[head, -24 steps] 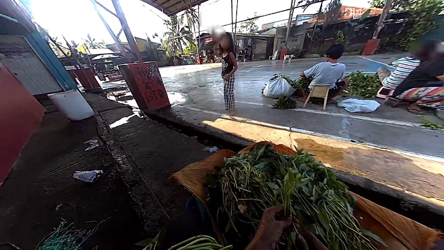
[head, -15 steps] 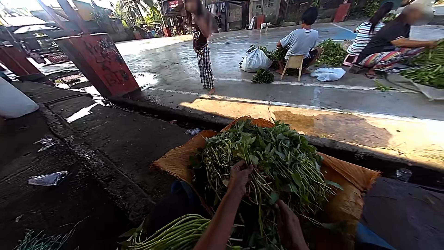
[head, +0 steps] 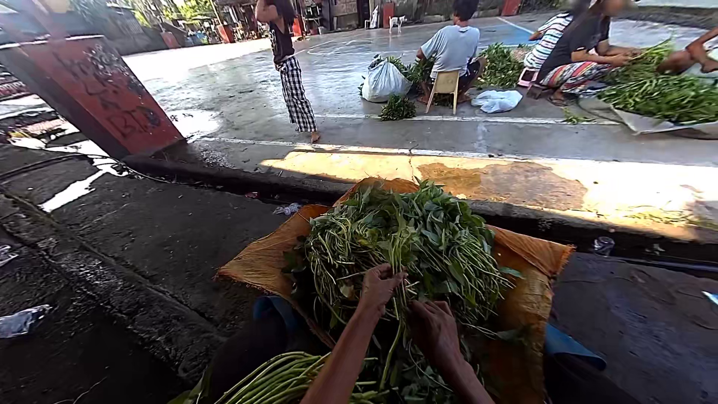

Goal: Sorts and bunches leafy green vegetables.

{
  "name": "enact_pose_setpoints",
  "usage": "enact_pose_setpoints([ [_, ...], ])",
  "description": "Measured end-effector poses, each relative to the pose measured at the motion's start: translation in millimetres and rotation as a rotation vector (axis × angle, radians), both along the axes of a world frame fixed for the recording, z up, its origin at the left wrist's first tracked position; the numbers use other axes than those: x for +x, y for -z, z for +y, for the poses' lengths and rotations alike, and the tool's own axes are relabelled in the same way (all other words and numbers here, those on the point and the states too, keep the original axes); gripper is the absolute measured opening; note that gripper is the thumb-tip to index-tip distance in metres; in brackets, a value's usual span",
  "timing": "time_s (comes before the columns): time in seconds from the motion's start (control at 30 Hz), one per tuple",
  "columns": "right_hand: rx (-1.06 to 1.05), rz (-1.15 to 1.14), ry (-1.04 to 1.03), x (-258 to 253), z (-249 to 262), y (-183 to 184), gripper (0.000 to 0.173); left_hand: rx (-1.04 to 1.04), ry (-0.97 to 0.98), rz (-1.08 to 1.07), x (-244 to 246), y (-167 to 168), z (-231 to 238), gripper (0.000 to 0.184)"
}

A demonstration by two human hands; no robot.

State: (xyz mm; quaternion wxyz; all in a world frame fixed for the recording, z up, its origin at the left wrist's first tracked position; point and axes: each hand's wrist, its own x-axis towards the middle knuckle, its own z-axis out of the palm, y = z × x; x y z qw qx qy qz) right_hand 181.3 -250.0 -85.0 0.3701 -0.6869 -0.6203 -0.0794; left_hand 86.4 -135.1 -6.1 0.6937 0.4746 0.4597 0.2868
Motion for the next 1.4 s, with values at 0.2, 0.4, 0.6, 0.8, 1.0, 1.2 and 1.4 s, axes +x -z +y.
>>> enact_pose_setpoints([
  [0.2, -0.532, 0.426, 0.267, 67.3, 3.4, 24.4, 0.033, 0.023, -0.252, -0.138, -22.0, -10.7, 8.0, 0.018],
  [0.4, -0.343, 0.353, 0.314, 111.0, 54.1, 34.3, 0.025, -0.18, -0.253, -0.335, -16.1, -5.6, -6.8, 0.014],
  [0.6, -0.788, 0.118, 0.409, 135.7, 87.2, 38.6, 0.036, -0.262, -0.209, -0.46, -21.1, -2.9, -22.5, 0.015],
  [0.8, -0.892, 0.092, 0.384, 156.7, 89.8, 25.4, 0.038, -0.129, -0.147, -0.459, -43.1, -9.6, -18.8, 0.018],
  [1.0, -1.052, 0.255, 0.241, 153.1, 90.5, 13.8, 0.042, -0.156, -0.125, -0.467, -24.6, -4.1, -35.7, 0.02],
  [1.2, -0.362, 0.806, 0.065, 142.8, 57.0, -61.9, 0.03, -0.16, -0.199, -0.406, -36.8, 1.5, -33.8, 0.02],
  [1.4, -0.167, 1.119, -0.061, 105.8, 32.8, -33.9, 0.025, -0.05, -0.224, -0.394, -41.5, -8.4, -19.2, 0.018],
])
